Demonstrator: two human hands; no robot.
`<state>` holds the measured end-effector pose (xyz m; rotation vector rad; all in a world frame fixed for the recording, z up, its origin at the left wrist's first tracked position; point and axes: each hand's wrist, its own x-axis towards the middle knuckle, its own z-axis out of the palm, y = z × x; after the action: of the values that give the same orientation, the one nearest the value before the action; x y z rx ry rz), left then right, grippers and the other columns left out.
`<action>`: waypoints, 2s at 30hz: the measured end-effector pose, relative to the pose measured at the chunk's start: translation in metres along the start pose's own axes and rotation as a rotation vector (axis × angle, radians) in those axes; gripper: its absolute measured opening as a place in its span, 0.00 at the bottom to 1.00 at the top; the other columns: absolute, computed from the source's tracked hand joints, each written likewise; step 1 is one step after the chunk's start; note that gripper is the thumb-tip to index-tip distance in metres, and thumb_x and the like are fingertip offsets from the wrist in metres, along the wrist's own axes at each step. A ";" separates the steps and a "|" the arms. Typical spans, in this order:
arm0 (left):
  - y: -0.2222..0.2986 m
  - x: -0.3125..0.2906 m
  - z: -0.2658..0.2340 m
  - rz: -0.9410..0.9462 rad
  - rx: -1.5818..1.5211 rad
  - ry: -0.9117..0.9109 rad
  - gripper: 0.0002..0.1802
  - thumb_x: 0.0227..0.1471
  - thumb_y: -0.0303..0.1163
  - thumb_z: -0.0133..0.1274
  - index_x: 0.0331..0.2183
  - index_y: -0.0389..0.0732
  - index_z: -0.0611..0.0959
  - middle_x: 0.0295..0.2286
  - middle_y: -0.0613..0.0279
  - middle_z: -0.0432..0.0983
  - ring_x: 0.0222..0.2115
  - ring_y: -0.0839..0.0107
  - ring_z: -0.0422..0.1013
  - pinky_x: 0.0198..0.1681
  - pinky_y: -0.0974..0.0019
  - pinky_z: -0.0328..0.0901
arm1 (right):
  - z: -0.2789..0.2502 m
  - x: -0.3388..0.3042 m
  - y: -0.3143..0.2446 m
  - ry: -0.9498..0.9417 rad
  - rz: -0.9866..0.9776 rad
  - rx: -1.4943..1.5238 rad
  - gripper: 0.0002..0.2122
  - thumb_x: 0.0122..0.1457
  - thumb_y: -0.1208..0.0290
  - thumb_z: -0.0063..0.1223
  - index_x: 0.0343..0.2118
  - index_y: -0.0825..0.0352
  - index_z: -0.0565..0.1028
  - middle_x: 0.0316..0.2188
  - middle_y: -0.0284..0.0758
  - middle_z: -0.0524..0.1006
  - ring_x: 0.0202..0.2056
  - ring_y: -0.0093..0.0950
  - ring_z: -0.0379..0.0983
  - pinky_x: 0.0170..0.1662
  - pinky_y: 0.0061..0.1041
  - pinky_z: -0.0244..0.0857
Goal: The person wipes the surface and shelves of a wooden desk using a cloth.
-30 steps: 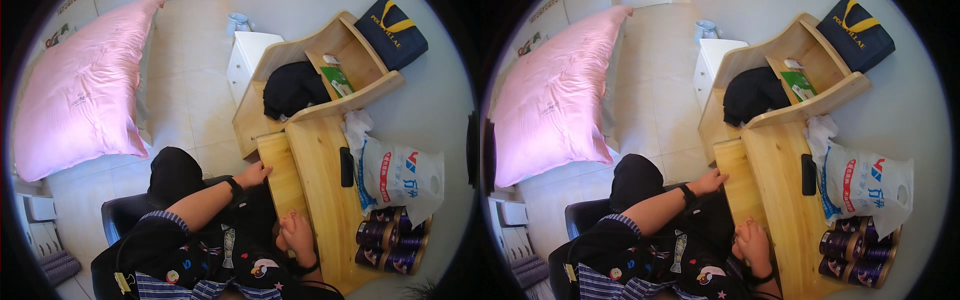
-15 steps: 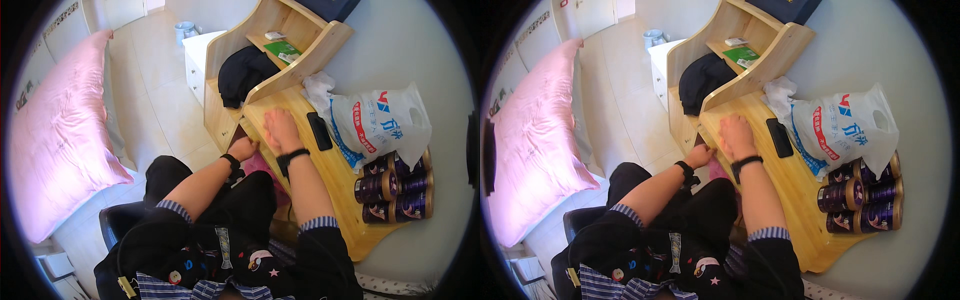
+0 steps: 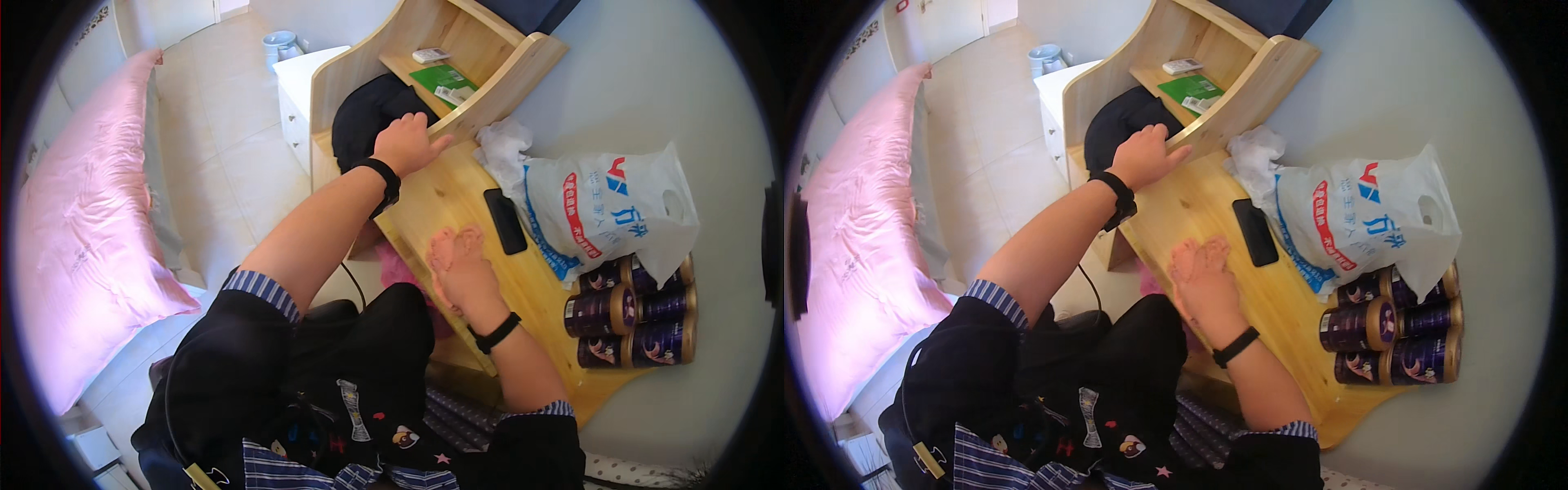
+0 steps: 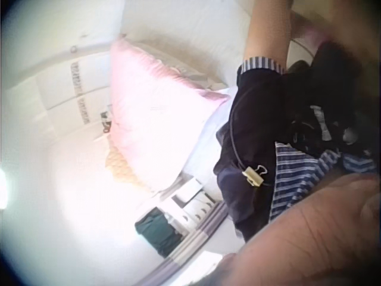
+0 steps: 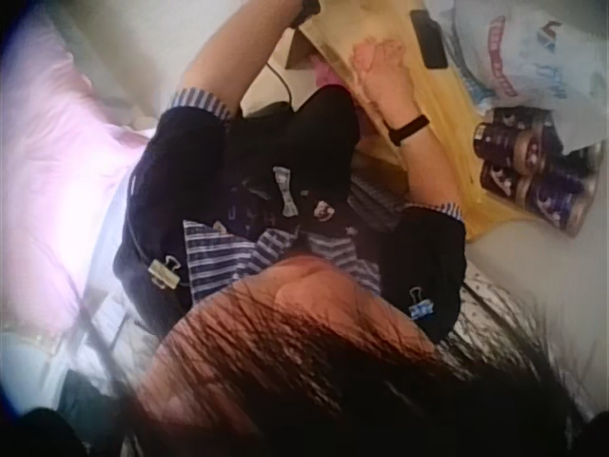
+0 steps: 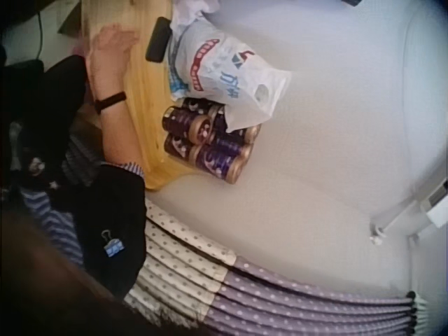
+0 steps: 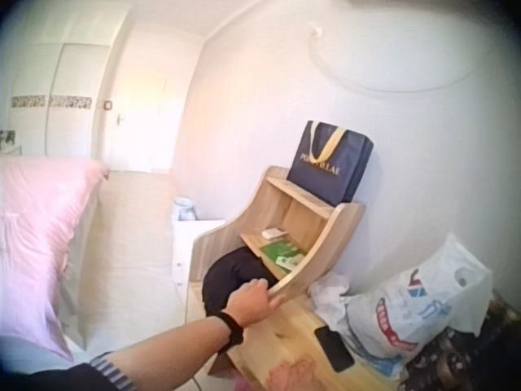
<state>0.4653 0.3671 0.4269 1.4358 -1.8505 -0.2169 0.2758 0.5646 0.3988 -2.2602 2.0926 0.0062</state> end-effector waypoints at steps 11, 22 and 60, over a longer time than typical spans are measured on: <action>0.013 0.016 0.024 -0.168 0.004 -0.280 0.37 0.64 0.64 0.41 0.33 0.38 0.85 0.33 0.43 0.83 0.38 0.45 0.79 0.42 0.46 0.72 | -0.013 0.182 -0.015 0.035 0.127 0.060 0.22 0.69 0.51 0.40 0.57 0.62 0.67 0.63 0.47 0.68 0.67 0.49 0.56 0.65 0.48 0.57; 0.037 0.023 0.027 -0.083 -0.035 -0.282 0.32 0.66 0.59 0.41 0.33 0.39 0.82 0.30 0.45 0.83 0.35 0.45 0.79 0.40 0.45 0.72 | 0.035 0.172 0.030 0.275 -0.128 -0.009 0.29 0.64 0.48 0.48 0.62 0.64 0.69 0.68 0.55 0.59 0.69 0.53 0.52 0.69 0.50 0.50; -0.007 0.023 0.026 -0.085 0.116 -0.263 0.32 0.63 0.61 0.43 0.35 0.42 0.85 0.32 0.47 0.84 0.36 0.47 0.81 0.40 0.46 0.74 | 0.000 -0.098 0.041 0.207 0.082 0.039 0.09 0.58 0.65 0.54 0.38 0.62 0.79 0.49 0.45 0.78 0.52 0.48 0.74 0.52 0.49 0.67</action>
<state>0.4524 0.3363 0.4159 1.6318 -2.0418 -0.3603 0.2272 0.6587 0.4010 -2.2371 2.2612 -0.2745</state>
